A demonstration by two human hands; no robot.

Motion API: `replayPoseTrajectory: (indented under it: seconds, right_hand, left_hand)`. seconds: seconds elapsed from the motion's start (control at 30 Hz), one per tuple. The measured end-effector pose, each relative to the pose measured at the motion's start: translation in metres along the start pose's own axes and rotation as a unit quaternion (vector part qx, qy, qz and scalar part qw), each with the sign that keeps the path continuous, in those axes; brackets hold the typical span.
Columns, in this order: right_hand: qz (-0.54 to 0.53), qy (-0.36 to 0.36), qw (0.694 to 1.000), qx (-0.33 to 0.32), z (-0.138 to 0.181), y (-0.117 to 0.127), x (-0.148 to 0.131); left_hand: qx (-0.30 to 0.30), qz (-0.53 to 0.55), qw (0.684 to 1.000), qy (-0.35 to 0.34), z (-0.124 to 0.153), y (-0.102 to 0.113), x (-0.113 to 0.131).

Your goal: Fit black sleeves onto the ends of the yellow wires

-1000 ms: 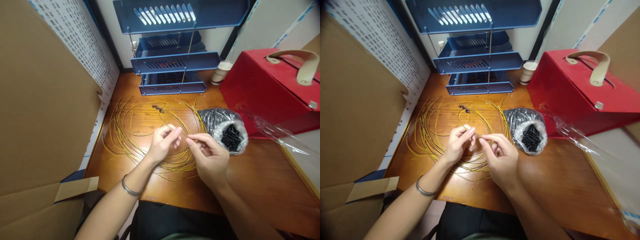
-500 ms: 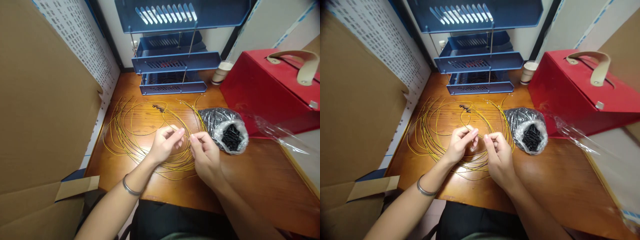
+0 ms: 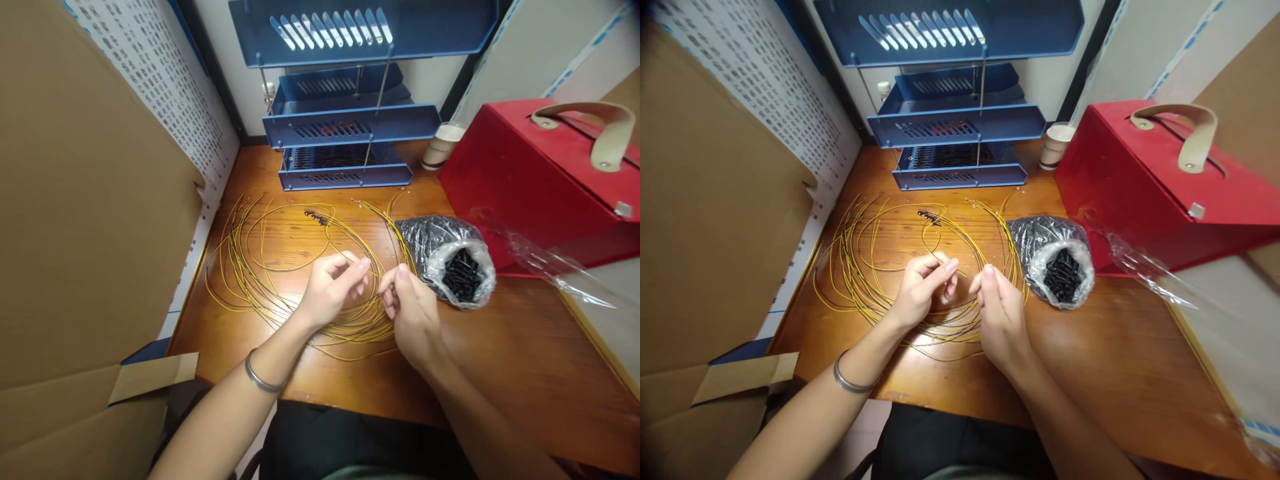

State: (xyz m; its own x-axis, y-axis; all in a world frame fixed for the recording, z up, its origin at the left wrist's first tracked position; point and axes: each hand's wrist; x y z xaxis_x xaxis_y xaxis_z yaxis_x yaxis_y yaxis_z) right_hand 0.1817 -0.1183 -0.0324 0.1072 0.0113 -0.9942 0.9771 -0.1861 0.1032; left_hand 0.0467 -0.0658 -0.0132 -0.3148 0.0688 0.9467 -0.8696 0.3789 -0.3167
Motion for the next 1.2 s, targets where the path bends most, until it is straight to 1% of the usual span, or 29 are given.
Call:
replayPoseTrajectory:
  seconds: [0.1, 0.2, 0.27, 0.3, 0.33, 0.4, 0.47, 0.53, 0.6, 0.63, 0.7, 0.8, 0.87, 1.0, 1.1, 1.13, 1.2]
  right_hand:
    - [0.008, 0.019, 1.0, -0.016, 0.0, 0.001, -0.005]
    - [0.022, 0.038, 0.999, -0.024, -0.003, 0.003, -0.008]
    - [0.023, 0.038, 0.999, -0.015, -0.006, 0.005, -0.008]
    - [0.02, 0.028, 0.999, -0.016, -0.008, 0.006, -0.008]
    - [0.011, 0.01, 1.0, -0.024, -0.01, 0.008, -0.008]
    - [-0.029, -0.042, 0.996, -0.067, -0.013, 0.01, -0.01]
    - [-0.102, -0.101, 0.981, -0.13, -0.014, 0.013, -0.013]
    - [-0.189, -0.144, 0.954, -0.183, -0.015, 0.015, -0.018]
    - [-0.254, -0.164, 0.934, -0.193, -0.017, 0.017, -0.024]
    - [-0.273, -0.167, 0.929, -0.185, -0.019, 0.017, -0.026]
    - [-0.285, -0.165, 0.931, -0.158, -0.025, 0.019, -0.033]
    - [-0.251, -0.143, 0.948, -0.132, -0.039, 0.021, -0.046]
    - [-0.225, -0.118, 0.96, -0.118, -0.05, 0.024, -0.057]
    - [-0.204, -0.104, 0.969, -0.091, -0.076, 0.033, -0.08]
    - [-0.163, -0.12, 0.978, -0.049, -0.093, 0.043, -0.096]
    - [-0.164, -0.134, 0.977, -0.025, -0.098, 0.046, -0.101]
    - [-0.167, -0.156, 0.973, 0.009, -0.106, 0.05, -0.11]
  left_hand:
    - [0.004, -0.015, 1.0, 0.003, 0.0, -0.001, 0.0]
    - [-0.018, -0.041, 0.999, 0.017, 0.001, -0.001, 0.0]
    - [-0.067, -0.077, 0.994, 0.042, 0.003, 0.0, 0.0]
    - [-0.104, -0.108, 0.987, 0.062, 0.004, 0.0, 0.0]
    - [-0.147, -0.146, 0.975, 0.082, 0.005, 0.0, 0.0]
    - [-0.232, -0.225, 0.94, 0.108, 0.007, -0.001, 0.001]
    - [-0.287, -0.276, 0.912, 0.1, 0.011, -0.004, 0.003]
    - [-0.322, -0.295, 0.895, 0.092, 0.017, -0.009, 0.006]
    - [-0.342, -0.321, 0.878, 0.098, 0.026, -0.014, 0.01]
    - [-0.345, -0.343, 0.868, 0.103, 0.032, -0.017, 0.012]
    - [-0.335, -0.39, 0.85, 0.114, 0.046, -0.019, 0.018]
    - [-0.306, -0.459, 0.824, 0.128, 0.066, -0.019, 0.029]
    - [-0.273, -0.515, 0.803, 0.124, 0.078, -0.017, 0.038]
    - [-0.203, -0.618, 0.747, 0.138, 0.101, -0.008, 0.055]
    - [-0.153, -0.668, 0.706, 0.177, 0.117, 0.004, 0.066]
    - [-0.135, -0.686, 0.687, 0.198, 0.121, 0.01, 0.069]
    - [-0.099, -0.725, 0.637, 0.242, 0.127, 0.022, 0.073]
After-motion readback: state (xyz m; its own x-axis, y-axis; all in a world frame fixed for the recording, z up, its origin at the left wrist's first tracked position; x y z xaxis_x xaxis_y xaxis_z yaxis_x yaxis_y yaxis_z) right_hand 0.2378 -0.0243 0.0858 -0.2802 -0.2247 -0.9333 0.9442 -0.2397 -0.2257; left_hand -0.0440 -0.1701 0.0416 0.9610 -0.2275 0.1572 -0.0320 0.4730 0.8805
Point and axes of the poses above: each hand's wrist, its own z-axis away from the middle knuckle, its own y-axis out of the back of the hand, x = y × z, and after that the axes turned 4 degrees about z, right-handed
